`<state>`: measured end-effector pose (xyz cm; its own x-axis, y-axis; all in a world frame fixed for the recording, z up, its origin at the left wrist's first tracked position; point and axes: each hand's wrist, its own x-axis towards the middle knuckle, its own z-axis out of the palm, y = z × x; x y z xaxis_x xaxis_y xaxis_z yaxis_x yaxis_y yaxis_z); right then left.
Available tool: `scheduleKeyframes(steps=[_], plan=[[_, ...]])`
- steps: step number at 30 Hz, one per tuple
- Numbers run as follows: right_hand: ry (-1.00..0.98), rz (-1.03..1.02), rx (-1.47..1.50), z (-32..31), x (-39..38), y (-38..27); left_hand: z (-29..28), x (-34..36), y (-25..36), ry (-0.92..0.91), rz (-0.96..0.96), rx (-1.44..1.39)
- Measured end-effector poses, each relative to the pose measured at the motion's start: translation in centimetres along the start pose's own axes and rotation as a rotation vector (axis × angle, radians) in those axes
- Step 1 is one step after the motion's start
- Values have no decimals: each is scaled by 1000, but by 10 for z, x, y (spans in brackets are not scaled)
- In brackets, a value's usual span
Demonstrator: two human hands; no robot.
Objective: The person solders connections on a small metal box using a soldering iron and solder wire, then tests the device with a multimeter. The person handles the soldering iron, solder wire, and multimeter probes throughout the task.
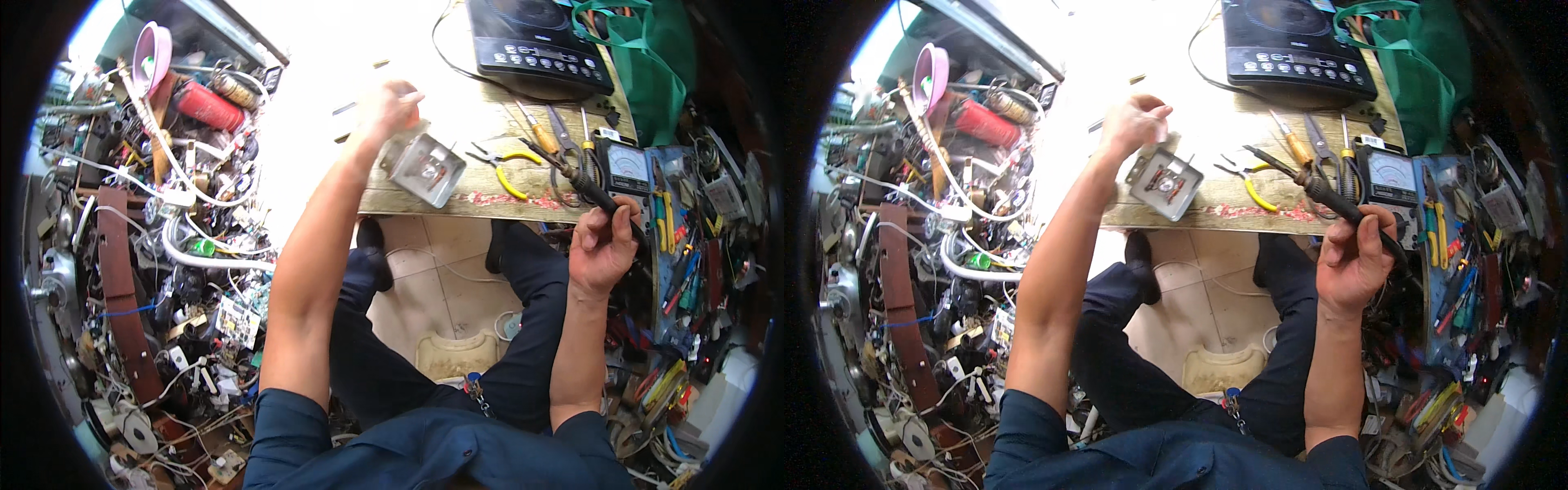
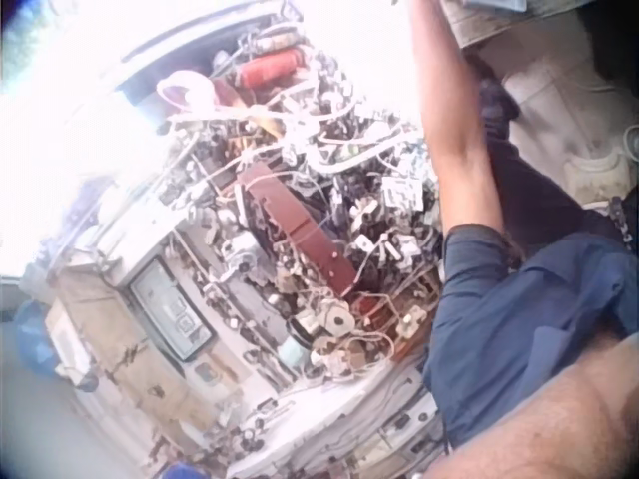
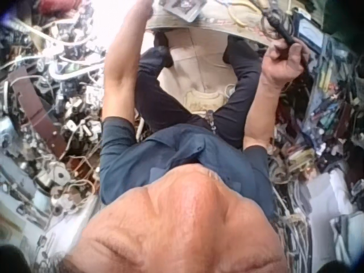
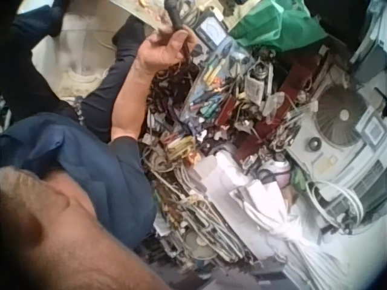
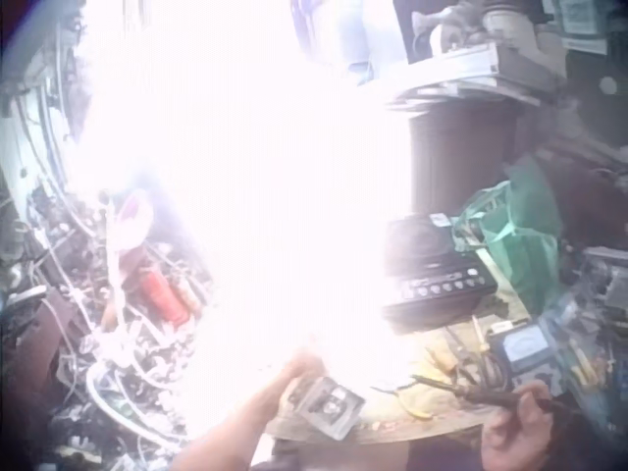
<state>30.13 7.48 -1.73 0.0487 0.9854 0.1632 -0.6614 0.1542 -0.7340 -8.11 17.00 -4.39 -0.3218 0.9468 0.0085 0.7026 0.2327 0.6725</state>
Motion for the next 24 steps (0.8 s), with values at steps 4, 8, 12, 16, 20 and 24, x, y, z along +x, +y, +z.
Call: scheduleKeyframes(steps=[4,8,12,16,20,24], plan=[[34,7,47,-8,6,-9,11,7,-6,-81,20,26],[38,23,132,-15,13,-12,12,11,-19,-3,-1,159],[-3,38,241,-28,18,-12,-1,7,-11,-13,55,245],[-10,31,285,-33,21,-13,-29,-17,-13,277,157,161],[-36,5,284,-41,23,-18,-50,-115,59,597,352,-83],[-22,-9,238,-29,19,-16,-26,-209,58,616,459,-129]])
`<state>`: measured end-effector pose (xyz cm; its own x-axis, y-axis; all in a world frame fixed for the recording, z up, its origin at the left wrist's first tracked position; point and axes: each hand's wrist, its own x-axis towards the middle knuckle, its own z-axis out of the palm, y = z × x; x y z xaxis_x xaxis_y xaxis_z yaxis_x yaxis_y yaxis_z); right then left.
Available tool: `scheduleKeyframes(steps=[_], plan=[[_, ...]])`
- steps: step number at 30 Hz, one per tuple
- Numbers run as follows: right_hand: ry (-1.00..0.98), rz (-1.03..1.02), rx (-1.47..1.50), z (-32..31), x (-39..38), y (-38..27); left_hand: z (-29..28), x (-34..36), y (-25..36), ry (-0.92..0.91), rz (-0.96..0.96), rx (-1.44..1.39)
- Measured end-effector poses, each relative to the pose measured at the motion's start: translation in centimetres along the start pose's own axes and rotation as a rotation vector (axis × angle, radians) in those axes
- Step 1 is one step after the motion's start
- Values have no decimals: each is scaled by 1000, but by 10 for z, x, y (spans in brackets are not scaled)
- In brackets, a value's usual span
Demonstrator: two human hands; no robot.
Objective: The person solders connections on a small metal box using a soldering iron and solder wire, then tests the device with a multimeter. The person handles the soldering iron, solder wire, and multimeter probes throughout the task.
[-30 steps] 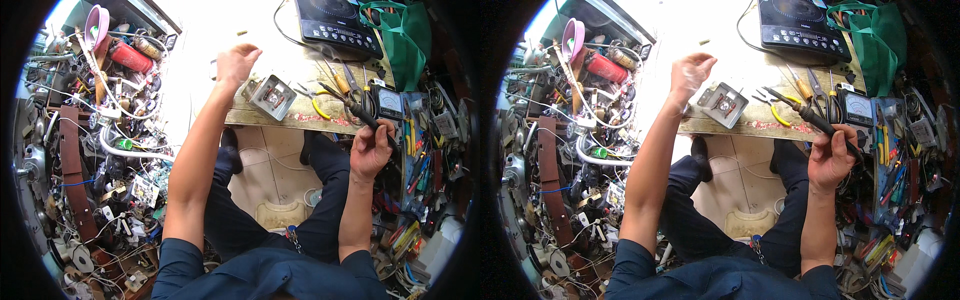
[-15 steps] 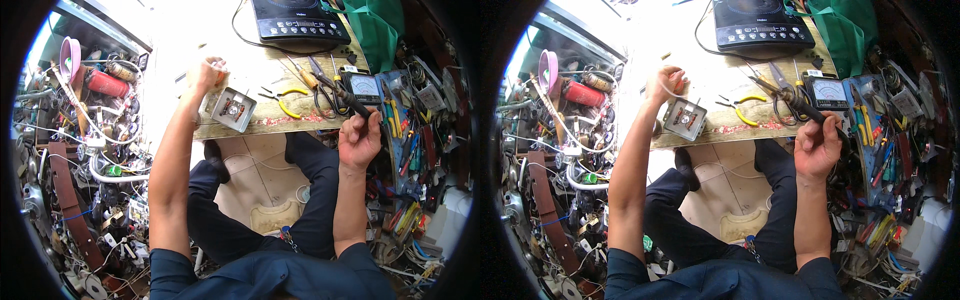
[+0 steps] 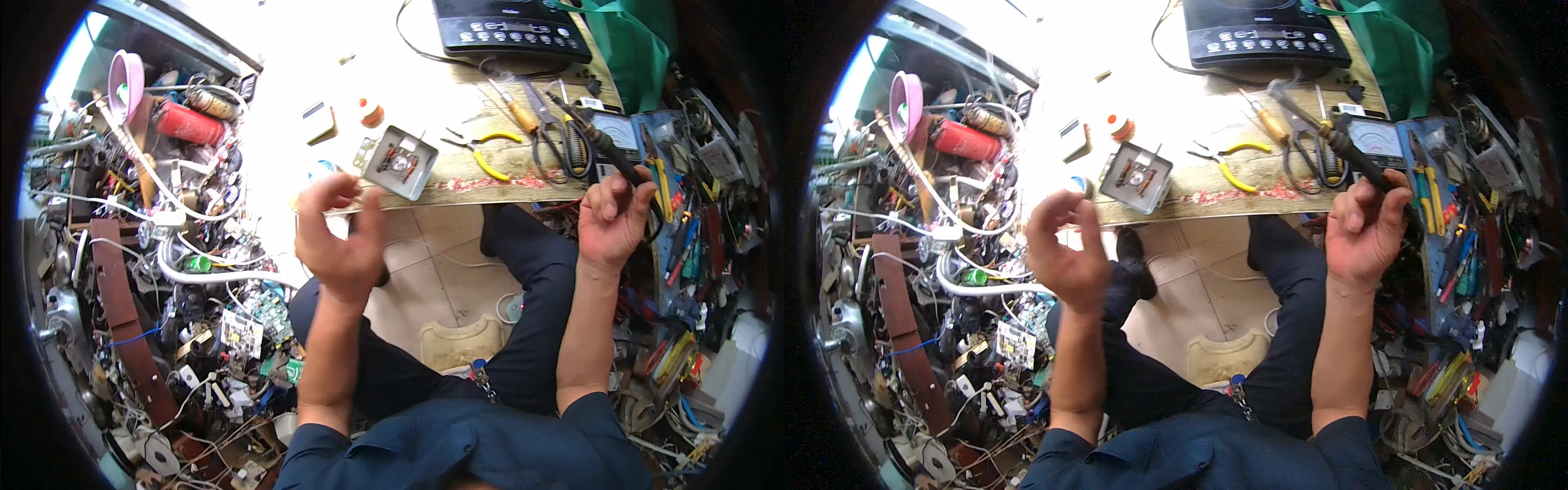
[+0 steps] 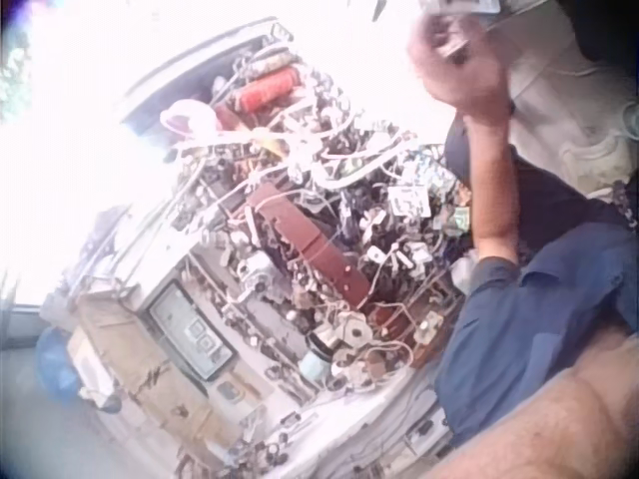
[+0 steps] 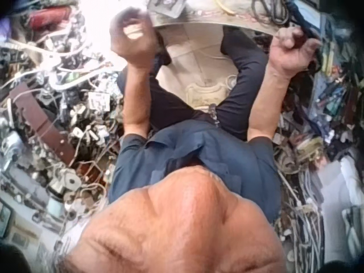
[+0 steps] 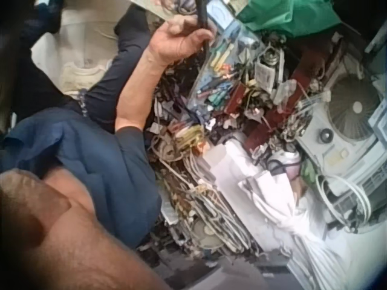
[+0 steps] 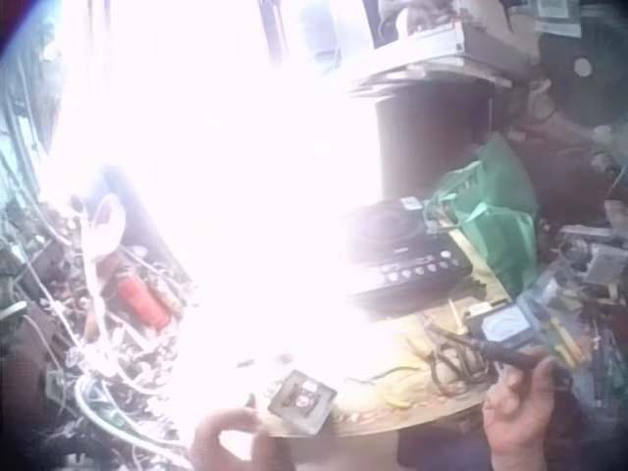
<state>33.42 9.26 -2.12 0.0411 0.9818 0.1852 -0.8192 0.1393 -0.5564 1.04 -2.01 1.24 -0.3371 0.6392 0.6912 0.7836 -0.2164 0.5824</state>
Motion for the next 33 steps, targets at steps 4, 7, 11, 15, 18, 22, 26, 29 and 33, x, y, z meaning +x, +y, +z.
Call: scheduleKeyframes(steps=[4,7,11,15,18,22,26,29,33], plan=[[-38,-38,-189,7,-8,4,19,-27,-4,-76,-26,56],[-61,-140,-415,10,-14,11,33,-30,-14,-138,10,172],[-122,-174,-615,27,-27,17,46,-31,-20,-169,-134,145],[-220,-87,-709,37,-41,19,46,-30,-21,-145,-153,102],[-277,-94,-746,39,-42,27,41,-27,-21,-159,-101,125],[-258,-92,-731,45,-44,33,28,-18,-21,-167,-37,61],[-231,-113,-709,47,-41,37,19,8,-16,-120,-1,71],[-226,-109,-709,51,-41,40,15,26,-5,-136,28,211],[-254,-85,-728,53,-43,43,16,34,12,-311,-12,429]])
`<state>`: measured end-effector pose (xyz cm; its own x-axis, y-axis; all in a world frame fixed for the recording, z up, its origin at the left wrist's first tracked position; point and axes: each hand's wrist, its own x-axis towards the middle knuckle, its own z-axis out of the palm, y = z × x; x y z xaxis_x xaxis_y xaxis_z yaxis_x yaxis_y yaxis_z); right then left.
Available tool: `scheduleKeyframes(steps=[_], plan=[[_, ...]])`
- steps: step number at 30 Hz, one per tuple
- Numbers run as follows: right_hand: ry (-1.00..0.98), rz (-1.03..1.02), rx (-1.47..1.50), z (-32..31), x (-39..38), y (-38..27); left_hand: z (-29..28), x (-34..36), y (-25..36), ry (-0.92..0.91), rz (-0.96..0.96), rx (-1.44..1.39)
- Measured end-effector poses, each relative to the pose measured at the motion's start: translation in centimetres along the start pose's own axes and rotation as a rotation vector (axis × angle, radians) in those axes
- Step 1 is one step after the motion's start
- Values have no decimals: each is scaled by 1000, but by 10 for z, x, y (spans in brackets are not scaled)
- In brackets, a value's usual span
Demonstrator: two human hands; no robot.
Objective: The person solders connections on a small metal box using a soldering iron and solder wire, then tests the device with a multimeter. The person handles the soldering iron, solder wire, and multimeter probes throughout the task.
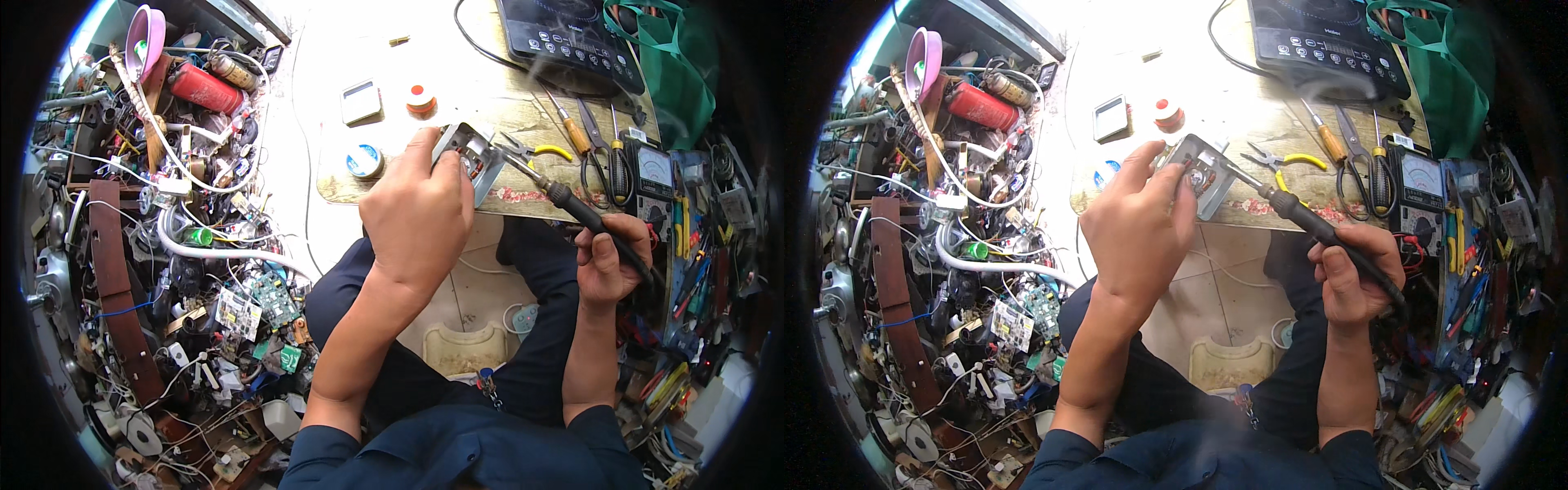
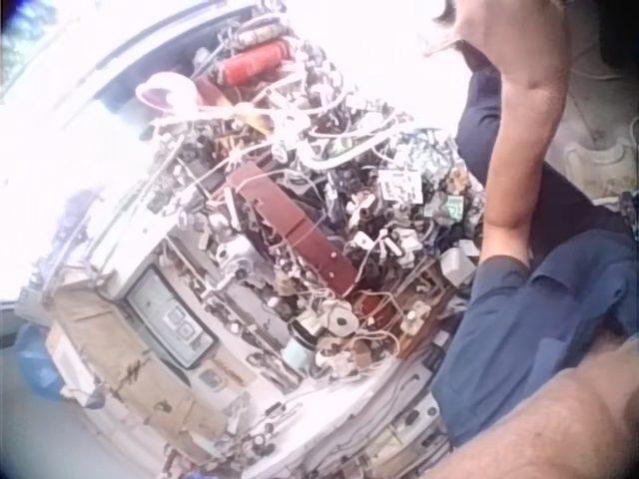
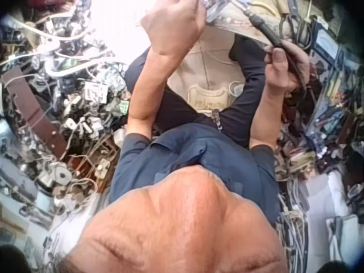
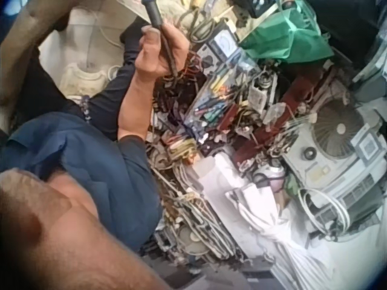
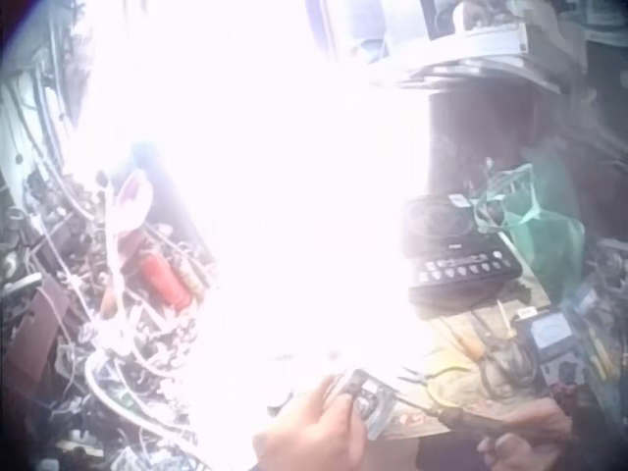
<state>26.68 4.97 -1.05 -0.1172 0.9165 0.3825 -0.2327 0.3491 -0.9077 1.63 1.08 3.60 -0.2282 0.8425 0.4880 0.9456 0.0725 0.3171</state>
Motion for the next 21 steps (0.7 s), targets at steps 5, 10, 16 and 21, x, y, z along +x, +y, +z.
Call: scheduleKeyframes(steps=[5,10,16,21], plan=[[-39,-40,-25,-1,3,2,5,6,8,-102,-11,181],[10,37,-26,7,9,-5,3,15,6,-139,47,201],[-42,-19,-262,-2,9,4,6,18,6,-131,52,166],[-122,-46,-315,4,11,1,8,18,3,-123,56,156]])
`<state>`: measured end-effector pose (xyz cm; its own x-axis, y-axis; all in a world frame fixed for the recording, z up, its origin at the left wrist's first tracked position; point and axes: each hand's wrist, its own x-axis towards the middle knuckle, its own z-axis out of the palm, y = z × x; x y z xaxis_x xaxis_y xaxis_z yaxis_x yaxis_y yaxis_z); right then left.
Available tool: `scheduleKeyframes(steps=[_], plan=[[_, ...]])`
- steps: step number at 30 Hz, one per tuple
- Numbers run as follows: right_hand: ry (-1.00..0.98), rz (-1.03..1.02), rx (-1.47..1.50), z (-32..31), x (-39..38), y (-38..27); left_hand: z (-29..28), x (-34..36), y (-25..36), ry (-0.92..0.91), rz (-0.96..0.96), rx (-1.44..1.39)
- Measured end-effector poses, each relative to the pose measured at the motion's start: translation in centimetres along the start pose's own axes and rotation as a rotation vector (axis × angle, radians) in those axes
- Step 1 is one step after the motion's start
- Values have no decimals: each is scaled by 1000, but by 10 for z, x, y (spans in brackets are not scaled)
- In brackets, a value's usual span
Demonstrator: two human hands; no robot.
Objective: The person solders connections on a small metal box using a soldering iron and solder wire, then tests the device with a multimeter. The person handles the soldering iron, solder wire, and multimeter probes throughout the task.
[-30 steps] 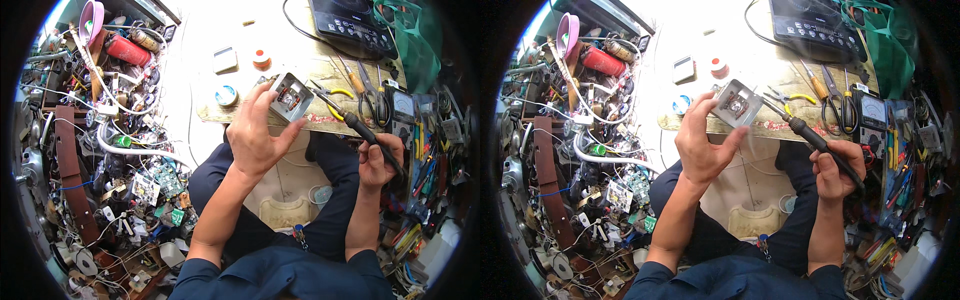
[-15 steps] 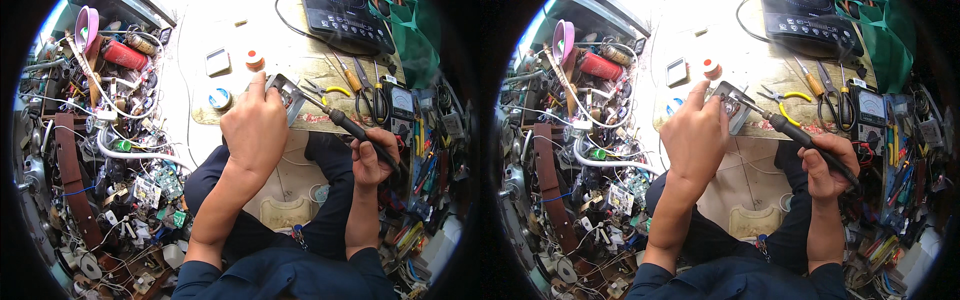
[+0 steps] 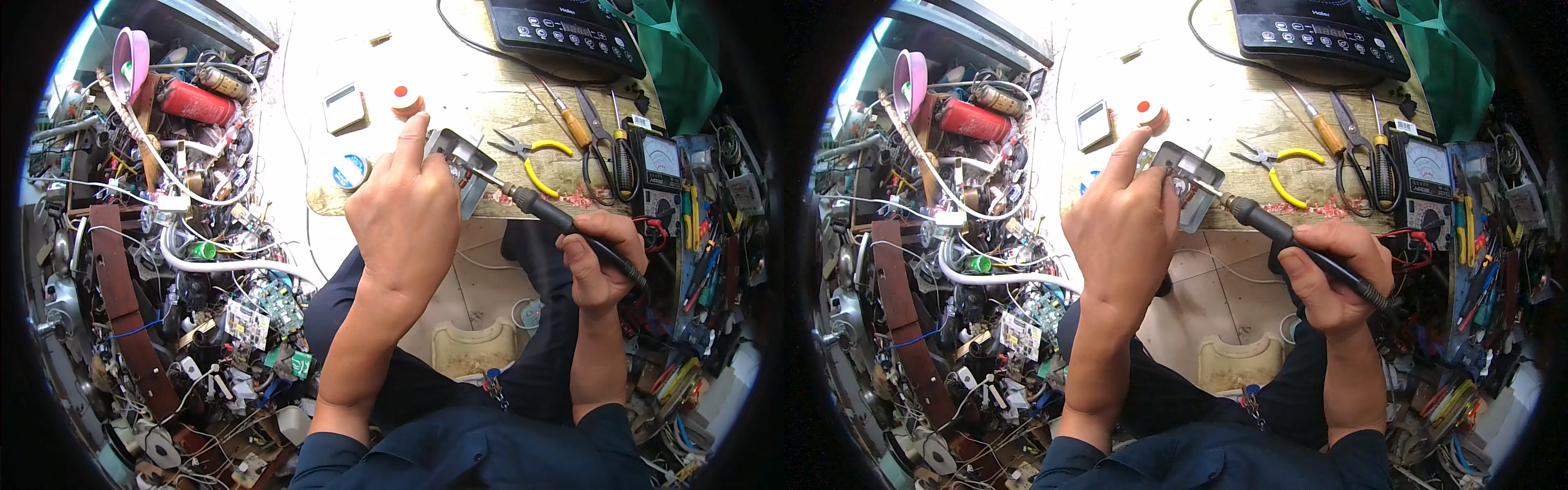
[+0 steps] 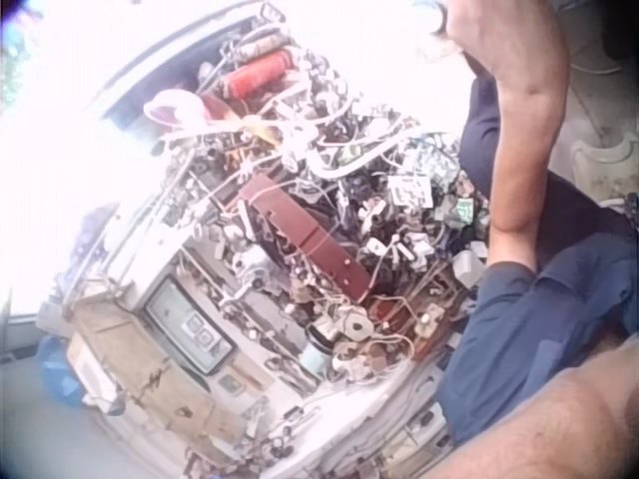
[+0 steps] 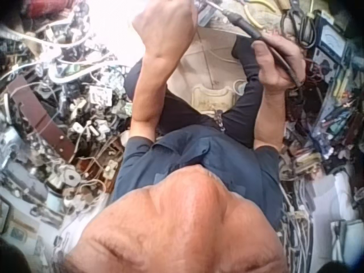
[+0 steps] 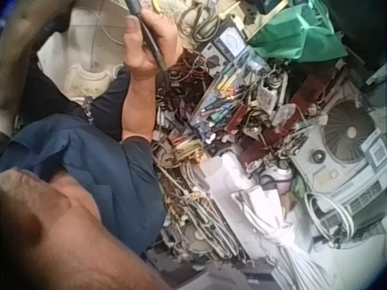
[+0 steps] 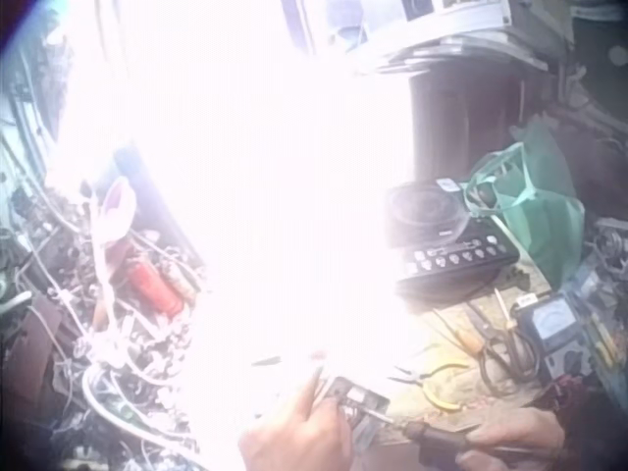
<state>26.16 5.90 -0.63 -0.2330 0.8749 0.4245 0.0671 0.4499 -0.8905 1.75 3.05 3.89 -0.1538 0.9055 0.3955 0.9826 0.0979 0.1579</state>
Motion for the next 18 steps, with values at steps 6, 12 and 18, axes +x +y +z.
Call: scheduleKeyframes(steps=[6,12,18], plan=[[-15,-60,-50,4,5,-2,5,0,-1,29,12,-62],[-17,-90,-71,7,7,-3,6,-4,-4,23,-3,-128],[-25,-77,-72,6,7,-2,8,-4,-6,39,5,-160]])
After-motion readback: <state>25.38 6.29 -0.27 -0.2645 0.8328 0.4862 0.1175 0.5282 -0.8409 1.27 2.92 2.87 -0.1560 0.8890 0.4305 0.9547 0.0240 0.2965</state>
